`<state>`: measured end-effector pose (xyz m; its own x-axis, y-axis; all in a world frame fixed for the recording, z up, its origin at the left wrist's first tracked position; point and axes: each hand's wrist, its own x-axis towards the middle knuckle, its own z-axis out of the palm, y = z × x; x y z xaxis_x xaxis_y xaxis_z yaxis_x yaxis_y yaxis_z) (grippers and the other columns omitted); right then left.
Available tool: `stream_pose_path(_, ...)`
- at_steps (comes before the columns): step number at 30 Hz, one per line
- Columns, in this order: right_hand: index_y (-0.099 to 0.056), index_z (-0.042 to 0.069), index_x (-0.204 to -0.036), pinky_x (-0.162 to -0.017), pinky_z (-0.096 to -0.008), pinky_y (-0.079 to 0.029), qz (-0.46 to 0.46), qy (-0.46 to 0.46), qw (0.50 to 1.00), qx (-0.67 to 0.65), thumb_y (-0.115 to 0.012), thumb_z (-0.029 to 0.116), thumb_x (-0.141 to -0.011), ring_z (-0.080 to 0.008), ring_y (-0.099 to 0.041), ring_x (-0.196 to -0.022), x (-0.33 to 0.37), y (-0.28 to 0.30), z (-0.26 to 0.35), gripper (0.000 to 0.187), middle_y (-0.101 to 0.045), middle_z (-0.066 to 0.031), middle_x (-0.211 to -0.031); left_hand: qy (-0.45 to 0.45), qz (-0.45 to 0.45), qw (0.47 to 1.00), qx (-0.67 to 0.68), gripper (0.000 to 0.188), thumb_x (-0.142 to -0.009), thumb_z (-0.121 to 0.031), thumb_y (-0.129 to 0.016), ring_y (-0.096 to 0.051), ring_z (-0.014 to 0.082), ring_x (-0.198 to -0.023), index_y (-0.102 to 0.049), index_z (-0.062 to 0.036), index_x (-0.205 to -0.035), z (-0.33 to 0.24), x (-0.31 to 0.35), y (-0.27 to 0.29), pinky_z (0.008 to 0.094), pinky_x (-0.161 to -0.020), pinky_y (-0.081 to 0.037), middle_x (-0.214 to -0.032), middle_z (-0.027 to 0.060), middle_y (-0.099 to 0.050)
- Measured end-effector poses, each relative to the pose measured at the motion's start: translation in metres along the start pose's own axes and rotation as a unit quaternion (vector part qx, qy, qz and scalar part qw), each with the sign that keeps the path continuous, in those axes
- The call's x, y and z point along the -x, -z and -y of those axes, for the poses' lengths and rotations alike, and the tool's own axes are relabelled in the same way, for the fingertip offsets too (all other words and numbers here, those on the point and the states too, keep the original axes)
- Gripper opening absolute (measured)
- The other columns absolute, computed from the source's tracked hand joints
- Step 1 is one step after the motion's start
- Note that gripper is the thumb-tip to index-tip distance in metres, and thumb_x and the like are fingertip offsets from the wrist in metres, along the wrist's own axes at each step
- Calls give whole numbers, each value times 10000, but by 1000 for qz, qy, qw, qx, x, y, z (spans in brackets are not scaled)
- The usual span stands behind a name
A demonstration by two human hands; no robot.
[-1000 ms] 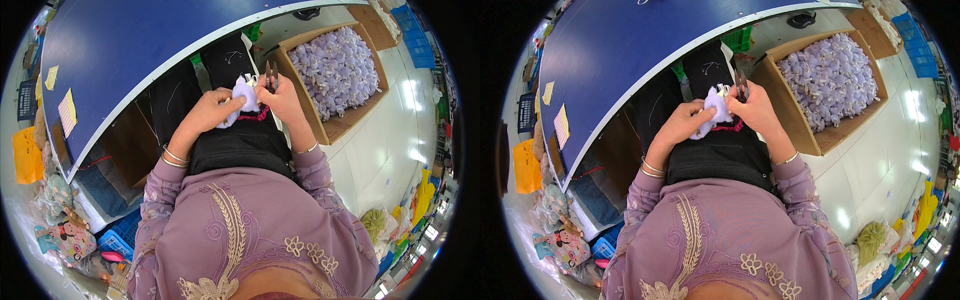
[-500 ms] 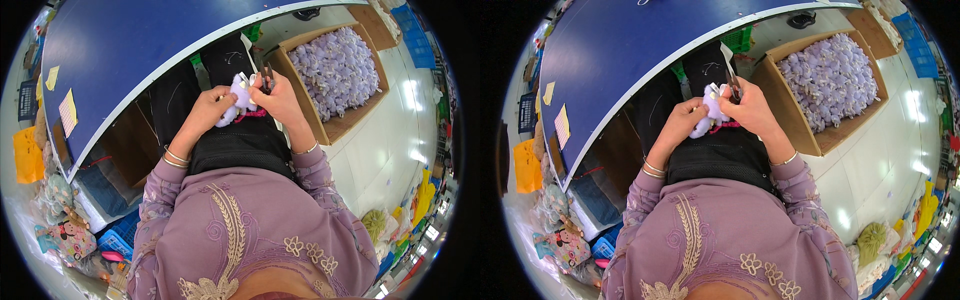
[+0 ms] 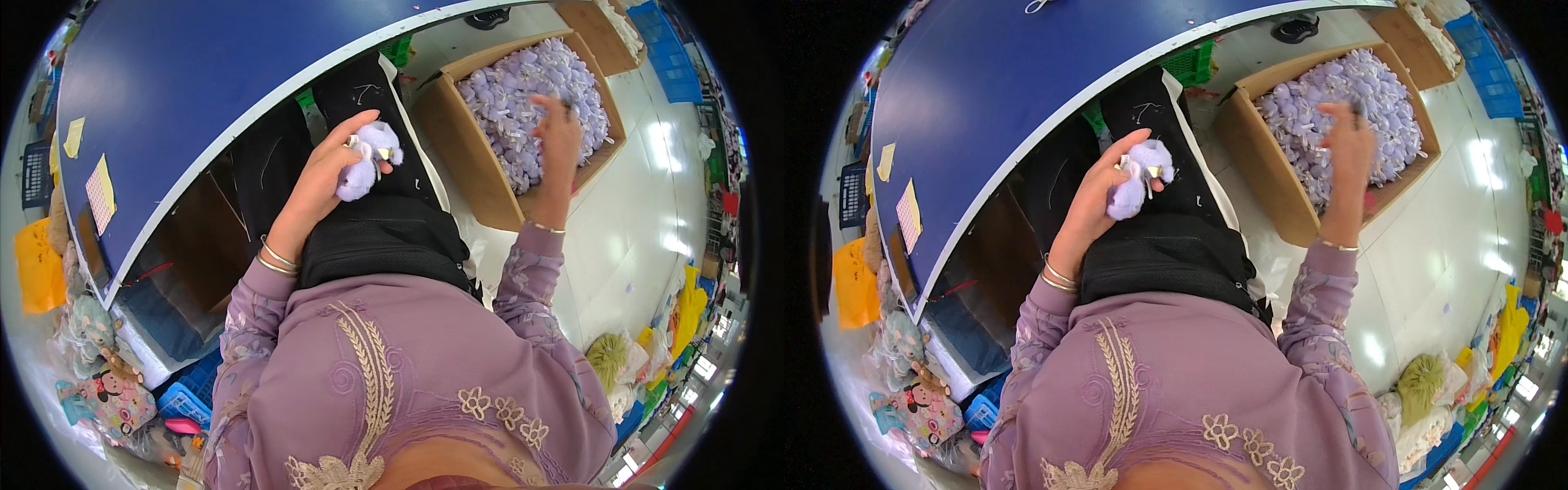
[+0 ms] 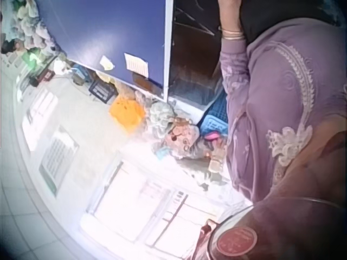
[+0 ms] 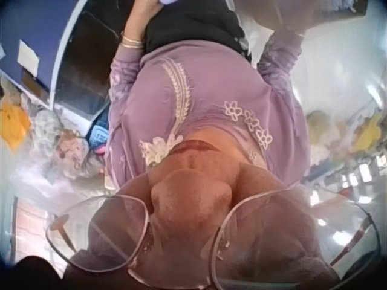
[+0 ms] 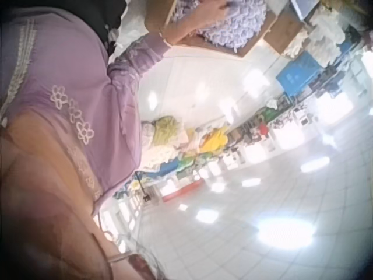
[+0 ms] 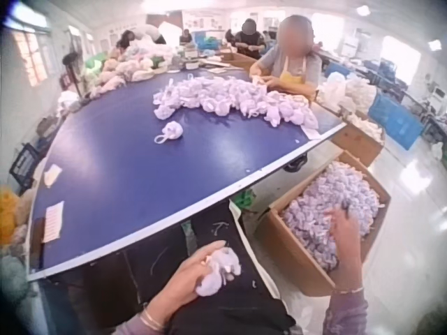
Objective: The person trims excess threads and fabric from small purple fabric flowers using scissors. They handle each flower individually, rotate it, and cut stray threads before placing the finished items on the table.
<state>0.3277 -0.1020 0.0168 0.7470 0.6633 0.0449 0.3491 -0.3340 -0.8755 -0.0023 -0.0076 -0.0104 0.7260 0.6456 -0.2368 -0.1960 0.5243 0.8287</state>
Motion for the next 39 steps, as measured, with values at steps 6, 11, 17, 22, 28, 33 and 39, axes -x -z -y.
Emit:
stream_pose_path(6, -610, 20, -931, -543, -210, -408, 307, -30, 931, -194, -620, 207, -907, -36, -483, -581, 68, -86, 38, 189, -570, 21, -739, -18, 13, 1000, 4, 648, -788, -136, -447, -654, 231, -910, -400, 16, -1417, -5, 4, -2, 310, -843, -507, -1134, 187, -606)
stream_pose_path(11, -615, 42, -1037, -583, -173, -347, 373, 92, 911, -151, -759, 73, -780, -18, -414, -662, 90, -94, 62, 297, -490, 55, -760, -11, -29, 999, -18, 625, -816, -161, -444, -627, 167, -824, -405, 24, -1412, -1, 6, 5, 263, -695, -518, -1100, 137, -610)
stream_pose_path(17, -639, 20, -961, -553, -191, -339, 307, 199, 926, -94, -749, 66, -796, -26, -415, -646, 97, -109, 56, 203, -472, 50, -717, 6, -22, 999, -22, 575, -854, -161, -462, -604, 129, -776, -418, 13, -1401, -1, 6, 5, 247, -626, -507, -1081, 93, -608)
stream_pose_path(22, -626, 2, -891, -549, -197, -357, 304, 144, 934, -118, -720, 56, -823, -24, -424, -621, 100, -112, 59, 128, -538, 25, -710, -9, -28, 999, -13, 522, -880, -101, -539, -630, 145, -810, -434, -37, -1387, 4, 6, 1, 272, -719, -523, -1078, 91, -613)
stream_pose_path(28, -623, 5, -839, -563, -205, -395, 307, 106, 936, -136, -711, 78, -829, -29, -485, -642, 93, -105, 57, 115, -581, 16, -723, 17, 2, 1000, -20, 450, -882, -109, -597, -622, 130, -840, -490, -53, -1315, 3, 9, 3, 277, -745, -520, -1056, 68, -619)
stream_pose_path(33, -639, 0, -794, -598, -255, -427, 183, -19, 980, -75, -727, 163, -820, -62, -488, -642, 35, -63, 29, 187, -590, 25, -719, 5, -4, 999, -52, 422, -881, -123, -599, -627, 137, -800, -510, -57, -1289, 6, 7, 6, 286, -707, -529, -1016, 71, -628)
stream_pose_path(39, -714, 75, -986, -445, -209, -353, 149, 86, 985, 29, -672, 197, -881, -25, -457, -499, 23, -51, 3, 167, -539, 58, -627, -13, -18, 993, -112, 437, -875, -129, -632, -592, 93, -874, -509, -50, -1287, 4, 6, 2, 249, -761, -491, -1036, 41, -617)
